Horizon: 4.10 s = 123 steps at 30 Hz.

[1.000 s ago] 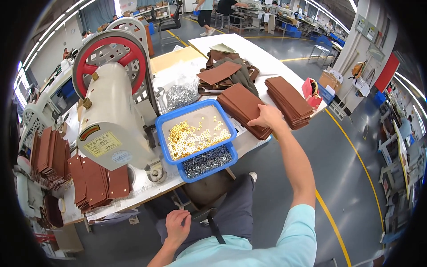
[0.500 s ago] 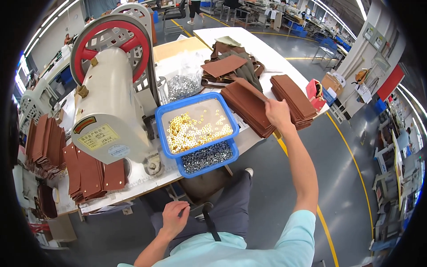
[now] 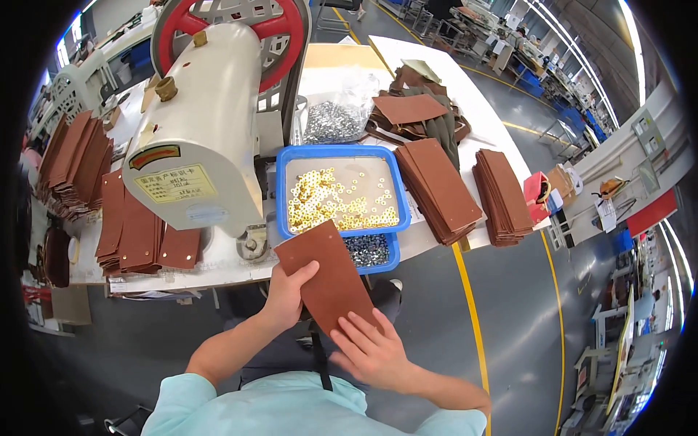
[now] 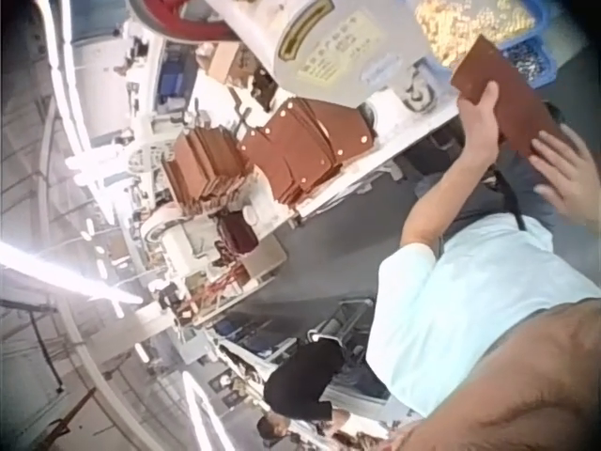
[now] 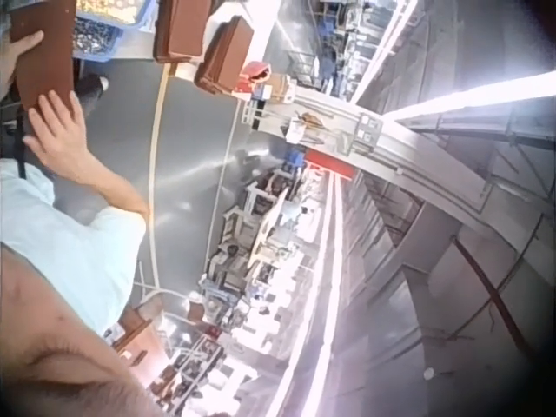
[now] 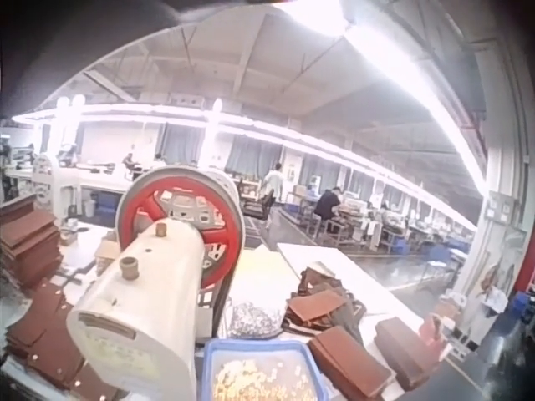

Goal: Attaching metal rivets or studs to leather pieces using a manual press machine.

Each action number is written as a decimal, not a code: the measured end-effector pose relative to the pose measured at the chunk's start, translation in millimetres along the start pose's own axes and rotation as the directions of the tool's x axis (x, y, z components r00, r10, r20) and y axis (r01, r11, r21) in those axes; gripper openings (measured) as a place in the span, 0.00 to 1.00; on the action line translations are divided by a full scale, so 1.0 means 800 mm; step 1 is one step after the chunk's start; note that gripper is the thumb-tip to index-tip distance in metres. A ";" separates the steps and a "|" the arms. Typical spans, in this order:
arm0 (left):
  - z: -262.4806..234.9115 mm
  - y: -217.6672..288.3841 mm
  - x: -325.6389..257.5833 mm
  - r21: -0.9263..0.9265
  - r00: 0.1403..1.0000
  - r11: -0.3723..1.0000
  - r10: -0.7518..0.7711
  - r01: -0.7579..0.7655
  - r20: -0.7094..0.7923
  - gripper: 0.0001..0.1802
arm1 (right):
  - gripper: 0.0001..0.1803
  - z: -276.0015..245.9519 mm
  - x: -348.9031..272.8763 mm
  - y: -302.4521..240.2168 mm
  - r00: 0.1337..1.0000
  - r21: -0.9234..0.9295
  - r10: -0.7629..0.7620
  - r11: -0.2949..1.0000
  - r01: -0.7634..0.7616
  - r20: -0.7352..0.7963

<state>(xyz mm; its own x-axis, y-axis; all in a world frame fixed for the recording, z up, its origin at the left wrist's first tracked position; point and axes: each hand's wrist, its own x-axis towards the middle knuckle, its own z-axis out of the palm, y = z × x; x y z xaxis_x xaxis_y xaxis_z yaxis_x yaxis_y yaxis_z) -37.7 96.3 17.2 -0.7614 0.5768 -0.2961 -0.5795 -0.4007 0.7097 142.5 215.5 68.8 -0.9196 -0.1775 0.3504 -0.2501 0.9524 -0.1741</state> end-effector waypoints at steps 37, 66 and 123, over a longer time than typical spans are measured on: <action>-0.091 0.021 -0.069 0.157 0.995 0.984 -0.088 0.081 0.041 0.16 | 0.06 0.077 0.225 0.277 0.880 -0.320 0.378 0.904 -0.283 0.289; -0.054 0.021 -0.086 0.115 0.996 0.993 -0.019 0.009 0.087 0.14 | 0.10 0.063 0.115 0.025 0.978 0.579 0.192 0.808 -0.112 -0.078; -0.087 0.018 -0.101 0.551 0.526 0.158 0.588 -0.819 0.614 0.16 | 0.09 0.106 0.105 0.155 0.963 0.084 0.269 0.959 -0.271 0.033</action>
<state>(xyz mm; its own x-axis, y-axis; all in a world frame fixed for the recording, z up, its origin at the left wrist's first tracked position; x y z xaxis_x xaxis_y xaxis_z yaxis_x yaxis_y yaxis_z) -4.7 -5.0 6.7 -0.5631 0.5050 0.6541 0.6923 -0.1440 0.7071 8.5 297.6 -1.0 -0.9626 0.0767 0.2599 -0.0166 0.9406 -0.3392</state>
